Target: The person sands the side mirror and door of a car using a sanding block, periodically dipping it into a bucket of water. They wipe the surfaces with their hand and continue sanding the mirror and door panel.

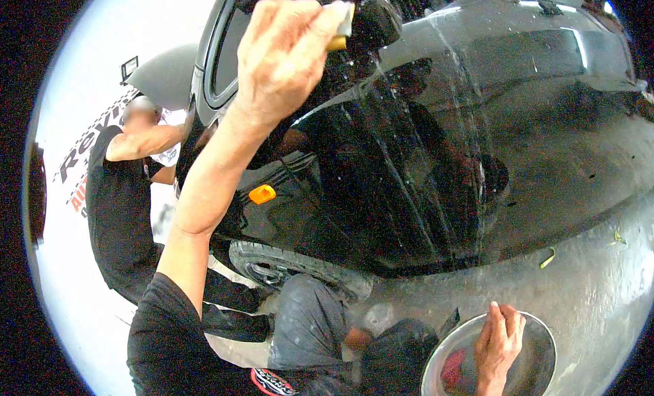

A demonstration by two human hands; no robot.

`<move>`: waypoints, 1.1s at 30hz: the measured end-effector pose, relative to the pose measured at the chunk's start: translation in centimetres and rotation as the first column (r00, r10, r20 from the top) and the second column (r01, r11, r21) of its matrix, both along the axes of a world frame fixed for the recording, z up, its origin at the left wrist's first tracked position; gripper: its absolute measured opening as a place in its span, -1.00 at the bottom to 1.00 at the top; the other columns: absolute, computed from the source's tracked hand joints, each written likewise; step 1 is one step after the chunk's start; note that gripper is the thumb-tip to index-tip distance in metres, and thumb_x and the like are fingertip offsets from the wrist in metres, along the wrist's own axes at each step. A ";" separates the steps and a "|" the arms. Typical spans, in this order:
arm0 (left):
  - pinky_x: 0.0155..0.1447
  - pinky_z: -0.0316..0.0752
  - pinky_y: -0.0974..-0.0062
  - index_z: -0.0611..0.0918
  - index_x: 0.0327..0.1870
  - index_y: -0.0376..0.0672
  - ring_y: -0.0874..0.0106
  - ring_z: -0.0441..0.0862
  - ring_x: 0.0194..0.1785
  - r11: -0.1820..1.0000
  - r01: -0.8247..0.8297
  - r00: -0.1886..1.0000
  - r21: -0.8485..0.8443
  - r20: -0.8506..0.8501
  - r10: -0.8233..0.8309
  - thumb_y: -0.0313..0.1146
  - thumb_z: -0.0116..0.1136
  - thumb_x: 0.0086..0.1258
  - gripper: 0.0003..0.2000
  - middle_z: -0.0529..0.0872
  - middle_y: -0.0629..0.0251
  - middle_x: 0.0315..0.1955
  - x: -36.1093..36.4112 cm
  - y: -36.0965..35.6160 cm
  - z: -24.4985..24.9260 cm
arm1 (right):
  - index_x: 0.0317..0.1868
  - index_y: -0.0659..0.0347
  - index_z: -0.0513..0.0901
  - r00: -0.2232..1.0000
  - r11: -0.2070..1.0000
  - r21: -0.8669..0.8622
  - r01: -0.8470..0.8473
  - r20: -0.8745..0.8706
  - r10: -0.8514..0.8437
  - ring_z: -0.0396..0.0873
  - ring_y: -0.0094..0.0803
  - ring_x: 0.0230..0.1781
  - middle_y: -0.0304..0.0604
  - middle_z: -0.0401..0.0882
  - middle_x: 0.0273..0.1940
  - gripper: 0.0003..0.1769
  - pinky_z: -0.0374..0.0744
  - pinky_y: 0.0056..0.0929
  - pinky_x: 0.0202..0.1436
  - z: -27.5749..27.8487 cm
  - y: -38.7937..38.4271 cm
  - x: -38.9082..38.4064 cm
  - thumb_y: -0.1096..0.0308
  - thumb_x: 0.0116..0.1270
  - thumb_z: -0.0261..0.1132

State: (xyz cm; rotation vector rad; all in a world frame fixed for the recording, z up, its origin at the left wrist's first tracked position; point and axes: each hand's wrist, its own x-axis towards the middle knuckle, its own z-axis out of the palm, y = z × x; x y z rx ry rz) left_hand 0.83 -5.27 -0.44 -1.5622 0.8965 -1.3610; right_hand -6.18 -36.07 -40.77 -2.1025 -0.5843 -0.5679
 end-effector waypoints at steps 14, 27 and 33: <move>-0.16 0.49 0.36 0.66 -0.07 -0.54 0.21 0.54 -0.27 0.994 0.045 0.999 0.097 0.009 -0.046 -0.52 0.31 0.15 -0.67 0.54 0.10 -0.32 1.3 -0.1 0.7 | 0.09 0.31 0.67 0.999 0.999 -0.016 -0.030 -0.021 0.030 0.61 0.02 -0.08 0.07 0.65 -0.04 -0.73 0.60 -0.09 0.00 0.0 0.3 0.0 0.62 0.41 0.27; -0.20 0.46 0.36 0.65 -0.13 -0.43 0.26 0.50 -0.29 0.982 0.129 0.992 0.135 -0.027 -0.127 -0.53 0.35 0.14 -0.72 0.48 0.17 -0.37 2.1 -0.6 1.2 | 0.13 0.29 0.67 1.000 1.000 -0.027 0.006 0.001 -0.006 0.61 0.03 -0.06 0.07 0.65 -0.02 -0.68 0.61 -0.09 0.03 0.0 -0.5 0.1 0.59 0.38 0.28; -0.20 0.47 0.35 0.64 -0.17 -0.39 0.27 0.50 -0.30 0.992 0.054 0.998 0.114 -0.028 -0.051 -0.51 0.32 0.15 -0.76 0.46 0.19 -0.39 2.2 -1.4 1.2 | 0.10 0.29 0.67 0.999 0.999 -0.030 -0.030 0.009 0.030 0.62 0.01 -0.08 0.06 0.65 -0.05 -0.73 0.61 -0.11 0.01 -0.5 -0.1 0.2 0.60 0.41 0.27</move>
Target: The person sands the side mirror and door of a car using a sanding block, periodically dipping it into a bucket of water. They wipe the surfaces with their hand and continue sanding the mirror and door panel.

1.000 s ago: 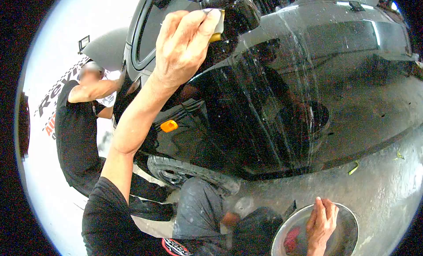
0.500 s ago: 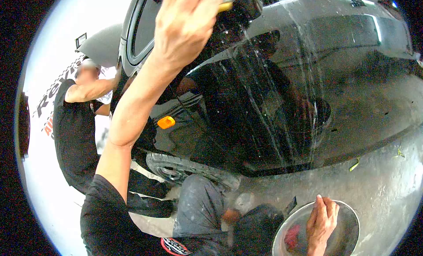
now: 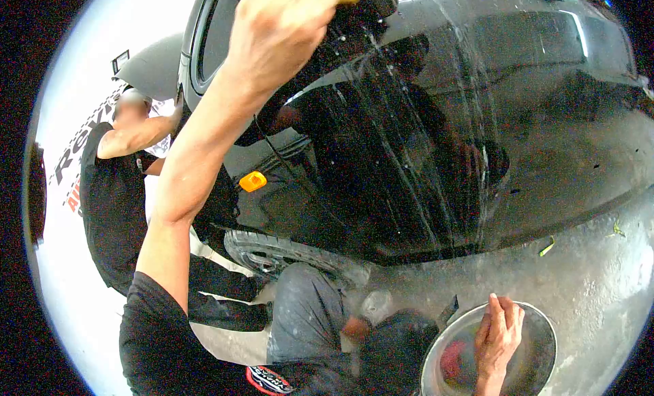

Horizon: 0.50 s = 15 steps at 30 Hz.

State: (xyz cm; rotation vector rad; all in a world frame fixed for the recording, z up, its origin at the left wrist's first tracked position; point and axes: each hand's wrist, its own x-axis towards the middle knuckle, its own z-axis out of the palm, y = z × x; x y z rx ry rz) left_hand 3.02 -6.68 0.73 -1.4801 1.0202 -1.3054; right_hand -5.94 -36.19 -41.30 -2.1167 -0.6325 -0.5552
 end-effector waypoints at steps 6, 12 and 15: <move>-0.20 0.49 0.34 0.65 -0.18 -0.39 0.24 0.53 -0.27 0.999 0.036 0.996 -0.022 -0.076 -0.037 -0.54 0.32 0.17 -0.79 0.51 0.16 -0.36 -0.4 0.2 -0.1 | 0.16 0.25 0.65 0.999 0.999 0.014 0.039 -0.010 -0.039 0.60 0.04 -0.09 0.04 0.64 -0.01 -0.63 0.59 -0.06 0.03 0.1 -0.2 -0.1 0.60 0.35 0.28; -0.13 0.58 0.42 0.69 -0.16 -0.29 0.30 0.70 -0.23 0.859 -0.056 0.884 -0.509 -0.426 -0.194 -0.67 0.23 0.41 -0.90 0.75 0.13 -0.28 -3.6 -1.3 0.5 | 0.15 0.25 0.67 0.999 0.999 0.001 0.035 0.011 -0.035 0.61 0.03 -0.08 0.04 0.65 -0.02 -0.66 0.60 -0.07 0.02 0.9 -0.4 -0.2 0.61 0.38 0.28; -0.11 0.56 0.45 0.67 -0.08 -0.29 0.38 0.69 -0.26 0.746 -0.181 0.827 -0.641 -0.510 -0.237 -0.58 0.22 0.52 -0.94 0.75 0.14 -0.30 -3.7 0.3 -0.5 | 0.15 0.25 0.67 0.998 0.998 0.017 0.058 -0.015 -0.057 0.61 0.02 -0.08 0.04 0.65 -0.02 -0.67 0.60 -0.08 0.02 0.6 -0.3 -0.2 0.59 0.39 0.28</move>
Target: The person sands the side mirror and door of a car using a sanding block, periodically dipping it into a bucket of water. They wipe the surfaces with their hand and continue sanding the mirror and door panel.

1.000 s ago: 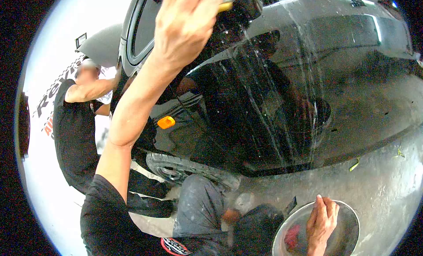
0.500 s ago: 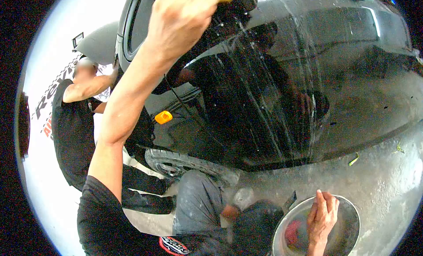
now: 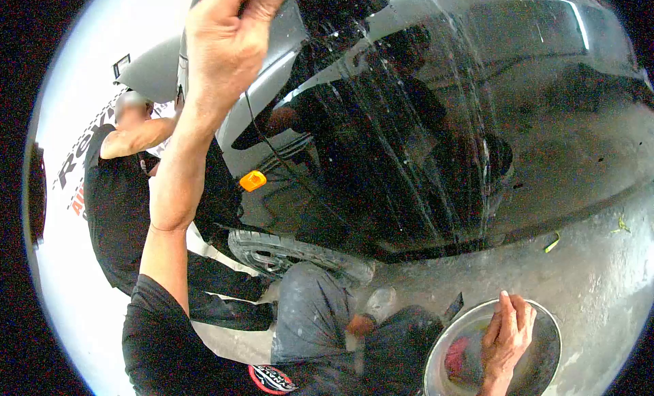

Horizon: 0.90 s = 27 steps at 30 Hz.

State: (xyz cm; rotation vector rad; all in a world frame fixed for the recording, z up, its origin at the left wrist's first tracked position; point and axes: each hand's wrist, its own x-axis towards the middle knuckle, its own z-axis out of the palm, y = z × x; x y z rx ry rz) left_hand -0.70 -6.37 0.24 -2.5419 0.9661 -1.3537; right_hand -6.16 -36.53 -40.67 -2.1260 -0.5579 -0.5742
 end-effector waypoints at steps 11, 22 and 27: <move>-0.24 0.49 0.42 0.74 -0.25 -0.27 0.28 0.66 -0.34 0.996 -0.078 0.997 0.042 -0.014 0.078 -0.53 0.50 0.23 -0.85 0.69 0.16 -0.42 -0.1 0.4 -1.1 | 0.12 0.28 0.68 1.000 1.000 -0.027 -0.004 0.020 0.005 0.62 0.02 -0.09 0.08 0.65 -0.03 -0.70 0.60 -0.09 0.03 -0.1 0.1 0.0 0.61 0.40 0.28; -0.25 0.44 0.25 0.58 -0.35 -0.20 0.16 0.59 -0.32 0.947 -0.031 0.980 0.321 0.196 -0.034 -0.62 0.35 0.13 -0.82 0.54 0.18 -0.41 2.4 -0.1 -2.1 | 0.14 0.30 0.68 1.000 0.999 -0.045 0.011 -0.022 -0.012 0.62 0.01 -0.06 0.09 0.64 -0.03 -0.71 0.59 -0.11 0.05 -0.2 0.1 0.0 0.58 0.45 0.26; -0.19 0.45 0.26 0.57 -0.35 -0.19 0.16 0.60 -0.28 0.935 0.001 0.975 0.354 0.209 -0.080 -0.63 0.34 0.11 -0.82 0.56 0.19 -0.40 1.8 1.3 -2.1 | 0.14 0.32 0.67 1.000 0.997 -0.073 0.015 -0.020 -0.016 0.62 -0.01 -0.07 0.09 0.63 -0.04 -0.74 0.60 -0.14 0.03 -0.6 0.0 0.2 0.57 0.47 0.26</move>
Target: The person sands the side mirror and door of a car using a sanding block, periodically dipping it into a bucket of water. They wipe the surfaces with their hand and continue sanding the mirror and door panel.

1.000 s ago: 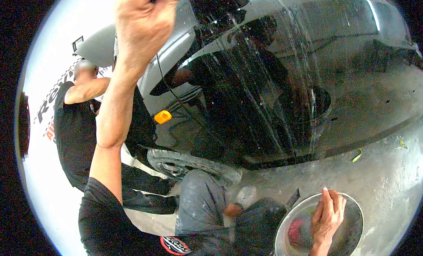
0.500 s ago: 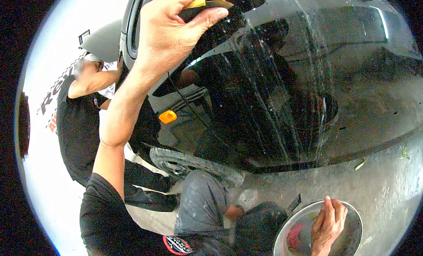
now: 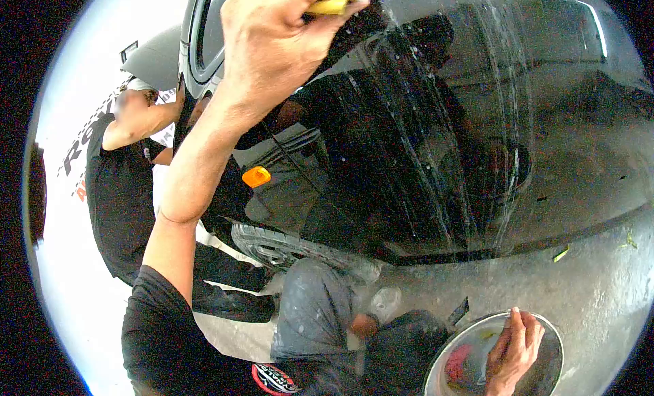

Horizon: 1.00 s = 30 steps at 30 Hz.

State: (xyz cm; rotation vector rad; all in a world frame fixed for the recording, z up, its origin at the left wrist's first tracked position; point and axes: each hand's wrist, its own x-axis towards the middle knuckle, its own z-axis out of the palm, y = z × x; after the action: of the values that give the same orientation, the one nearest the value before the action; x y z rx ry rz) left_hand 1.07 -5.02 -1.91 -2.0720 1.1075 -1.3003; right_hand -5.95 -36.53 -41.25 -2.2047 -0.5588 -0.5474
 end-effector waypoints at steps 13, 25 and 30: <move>-0.31 0.46 0.42 0.74 -0.27 -0.23 0.28 0.62 -0.41 0.968 -0.009 0.994 -0.252 -0.106 -0.018 -0.60 0.43 0.24 -0.90 0.67 0.20 -0.45 -0.6 0.6 0.6 | 0.14 0.31 0.69 1.000 1.000 0.015 0.021 0.000 -0.021 0.62 0.03 -0.07 0.10 0.65 -0.03 -0.69 0.60 -0.10 0.02 0.2 -0.1 0.0 0.59 0.42 0.28; -0.17 0.36 0.26 0.61 -0.35 -0.16 0.21 0.47 -0.26 0.998 -0.059 0.998 0.000 -0.028 0.059 -0.60 0.36 0.16 -0.85 0.53 0.26 -0.40 0.3 0.2 -0.1 | 0.14 0.31 0.69 0.999 1.000 0.001 0.026 0.024 -0.026 0.63 -0.01 -0.07 0.09 0.64 -0.04 -0.72 0.61 -0.14 0.01 -0.1 0.0 0.1 0.58 0.45 0.27; -0.15 0.35 0.27 0.61 -0.36 -0.15 0.23 0.44 -0.23 0.998 -0.058 0.997 0.030 -0.053 0.059 -0.57 0.37 0.16 -0.85 0.51 0.28 -0.40 0.3 0.6 0.2 | 0.14 0.30 0.69 0.999 0.999 0.017 0.041 0.005 -0.041 0.63 -0.01 -0.08 0.08 0.65 -0.05 -0.71 0.60 -0.14 0.00 0.3 -0.1 0.0 0.58 0.46 0.27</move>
State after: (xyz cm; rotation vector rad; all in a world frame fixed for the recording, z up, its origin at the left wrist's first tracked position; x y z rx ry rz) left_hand 1.37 -4.43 -1.75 -2.1136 1.0738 -1.2008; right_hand -5.93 -36.64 -40.97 -2.2038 -0.5107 -0.5779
